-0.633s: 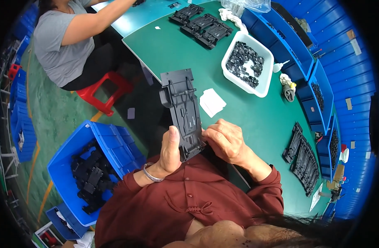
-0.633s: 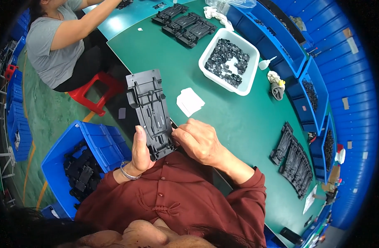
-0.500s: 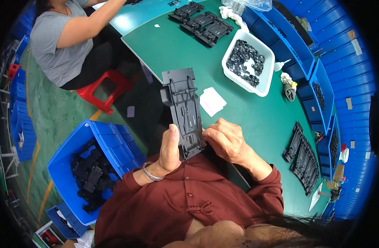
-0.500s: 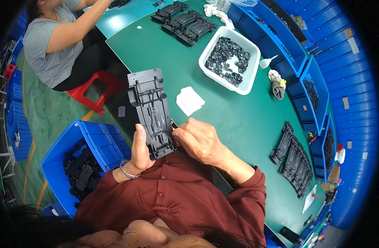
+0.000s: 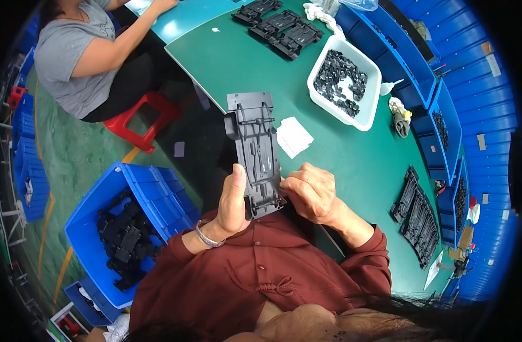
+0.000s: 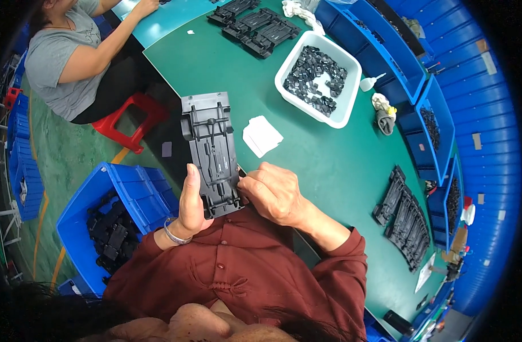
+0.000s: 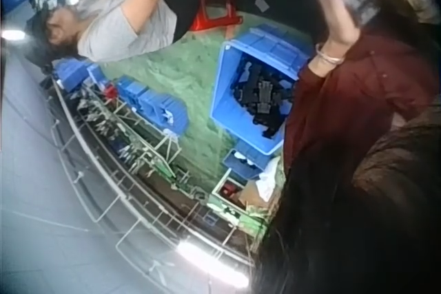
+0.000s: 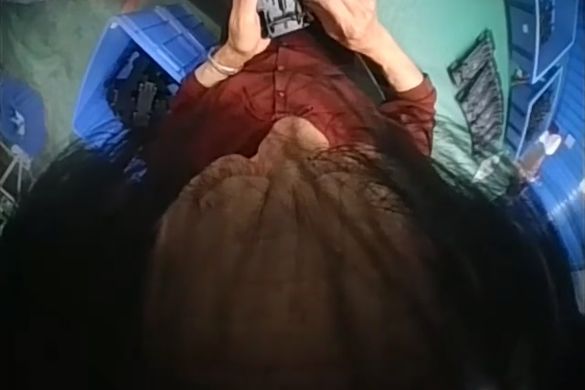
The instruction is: The recorder is assembling small plastic components onto a toy car chassis at a factory workbench.
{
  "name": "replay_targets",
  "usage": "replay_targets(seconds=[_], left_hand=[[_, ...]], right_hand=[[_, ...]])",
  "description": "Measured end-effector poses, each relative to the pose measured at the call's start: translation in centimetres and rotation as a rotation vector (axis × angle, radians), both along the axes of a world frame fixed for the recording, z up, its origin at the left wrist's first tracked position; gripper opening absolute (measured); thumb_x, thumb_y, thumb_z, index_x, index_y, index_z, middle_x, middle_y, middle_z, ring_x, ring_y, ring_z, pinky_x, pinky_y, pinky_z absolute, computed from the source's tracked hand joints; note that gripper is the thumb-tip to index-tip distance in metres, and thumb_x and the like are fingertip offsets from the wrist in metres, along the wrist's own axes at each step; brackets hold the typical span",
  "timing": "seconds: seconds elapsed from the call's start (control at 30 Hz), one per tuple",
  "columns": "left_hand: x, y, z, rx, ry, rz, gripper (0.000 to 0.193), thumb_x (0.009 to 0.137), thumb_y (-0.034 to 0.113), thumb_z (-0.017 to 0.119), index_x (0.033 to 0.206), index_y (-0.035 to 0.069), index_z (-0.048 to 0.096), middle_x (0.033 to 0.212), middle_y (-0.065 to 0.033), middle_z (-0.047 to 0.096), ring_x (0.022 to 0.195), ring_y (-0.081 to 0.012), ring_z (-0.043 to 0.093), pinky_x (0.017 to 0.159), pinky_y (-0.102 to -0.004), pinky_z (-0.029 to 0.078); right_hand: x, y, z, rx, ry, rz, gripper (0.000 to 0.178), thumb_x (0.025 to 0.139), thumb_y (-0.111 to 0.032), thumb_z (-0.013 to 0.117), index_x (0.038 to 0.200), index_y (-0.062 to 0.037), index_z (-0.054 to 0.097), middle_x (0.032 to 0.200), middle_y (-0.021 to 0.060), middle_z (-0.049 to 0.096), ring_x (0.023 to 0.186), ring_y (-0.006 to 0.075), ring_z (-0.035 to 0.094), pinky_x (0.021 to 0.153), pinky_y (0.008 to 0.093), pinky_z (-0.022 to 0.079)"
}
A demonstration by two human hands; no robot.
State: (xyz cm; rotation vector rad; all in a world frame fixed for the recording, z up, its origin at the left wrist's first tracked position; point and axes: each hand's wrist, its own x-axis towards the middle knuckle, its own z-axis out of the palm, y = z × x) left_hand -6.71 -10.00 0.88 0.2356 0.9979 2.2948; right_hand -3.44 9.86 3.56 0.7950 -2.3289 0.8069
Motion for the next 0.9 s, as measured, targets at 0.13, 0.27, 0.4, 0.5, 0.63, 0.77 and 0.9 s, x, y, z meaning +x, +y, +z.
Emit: replay_targets(seconds=[0.13, 0.27, 0.4, 0.5, 0.63, 0.77, 0.9], left_hand=[[0.0, -0.2, 0.2, -0.021, -0.004, -0.017, 0.067, 0.111, 0.054, 0.025, 0.137, -0.002, 0.051, 0.12, -0.0146, 0.066, 0.105, -0.0233, 0.067, 0.094, -0.038, 0.056], [-0.1, -0.2, 0.7, -0.053, -0.011, 0.034, 0.072, 0.111, 0.054, 0.024, 0.123, -0.007, 0.06, 0.109, -0.0148, 0.07, 0.095, -0.0196, 0.069, 0.087, -0.0325, 0.057], [-0.3, -0.8, 0.3, -0.06, 0.076, -0.057, 0.068, 0.111, 0.053, 0.024, 0.136, -0.003, 0.052, 0.119, -0.0159, 0.067, 0.105, -0.0237, 0.068, 0.094, -0.0382, 0.056], [-0.4, -0.9, 0.2, -0.068, 0.098, -0.064, 0.068, 0.111, 0.053, 0.024, 0.136, -0.004, 0.052, 0.119, -0.0161, 0.067, 0.105, -0.0238, 0.068, 0.094, -0.0383, 0.056], [-0.4, -1.1, 0.1, -0.074, 0.114, -0.08, 0.068, 0.111, 0.052, 0.024, 0.136, -0.004, 0.052, 0.119, -0.0163, 0.067, 0.105, -0.0238, 0.068, 0.093, -0.0384, 0.056], [-0.3, -1.1, 0.4, -0.073, 0.11, -0.069, 0.068, 0.111, 0.052, 0.024, 0.135, -0.005, 0.052, 0.118, -0.0166, 0.068, 0.104, -0.024, 0.068, 0.094, -0.0383, 0.056], [-0.3, -1.2, 0.3, -0.067, 0.12, -0.073, 0.068, 0.111, 0.052, 0.024, 0.134, -0.006, 0.053, 0.117, -0.0173, 0.068, 0.103, -0.0241, 0.069, 0.093, -0.0383, 0.057]], right_hand=[[0.0, -0.1, -0.2, -0.014, 0.021, 0.006, 0.031, 0.067, 0.006, 0.078, 0.095, 0.0018, 0.066, 0.079, 0.0082, 0.063, 0.058, 0.0203, 0.056, 0.048, 0.0323, 0.043], [0.1, -0.2, -0.3, -0.026, 0.034, 0.018, 0.032, 0.067, 0.005, 0.078, 0.096, 0.0023, 0.066, 0.079, 0.0085, 0.063, 0.057, 0.0201, 0.055, 0.048, 0.0324, 0.043], [0.1, -0.4, -0.2, -0.032, 0.04, 0.021, 0.032, 0.066, 0.005, 0.078, 0.096, 0.0026, 0.066, 0.079, 0.0088, 0.064, 0.057, 0.02, 0.056, 0.047, 0.0323, 0.043], [0.1, -0.5, 0.0, -0.025, 0.053, 0.019, 0.032, 0.066, 0.005, 0.078, 0.096, 0.0028, 0.067, 0.078, 0.0088, 0.064, 0.057, 0.02, 0.056, 0.047, 0.0321, 0.043], [0.1, -0.6, 0.2, -0.024, 0.044, 0.026, 0.03, 0.067, 0.004, 0.077, 0.095, 0.0029, 0.067, 0.078, 0.0087, 0.064, 0.056, 0.0198, 0.056, 0.047, 0.0319, 0.043], [0.2, -0.6, -0.1, -0.028, 0.041, 0.031, 0.029, 0.067, 0.004, 0.076, 0.095, 0.0026, 0.067, 0.078, 0.0084, 0.063, 0.056, 0.0197, 0.056, 0.047, 0.032, 0.043], [0.3, -0.6, 0.0, -0.018, 0.026, 0.024, 0.029, 0.067, 0.003, 0.076, 0.095, 0.002, 0.067, 0.078, 0.0076, 0.063, 0.057, 0.0192, 0.056, 0.048, 0.032, 0.043]])
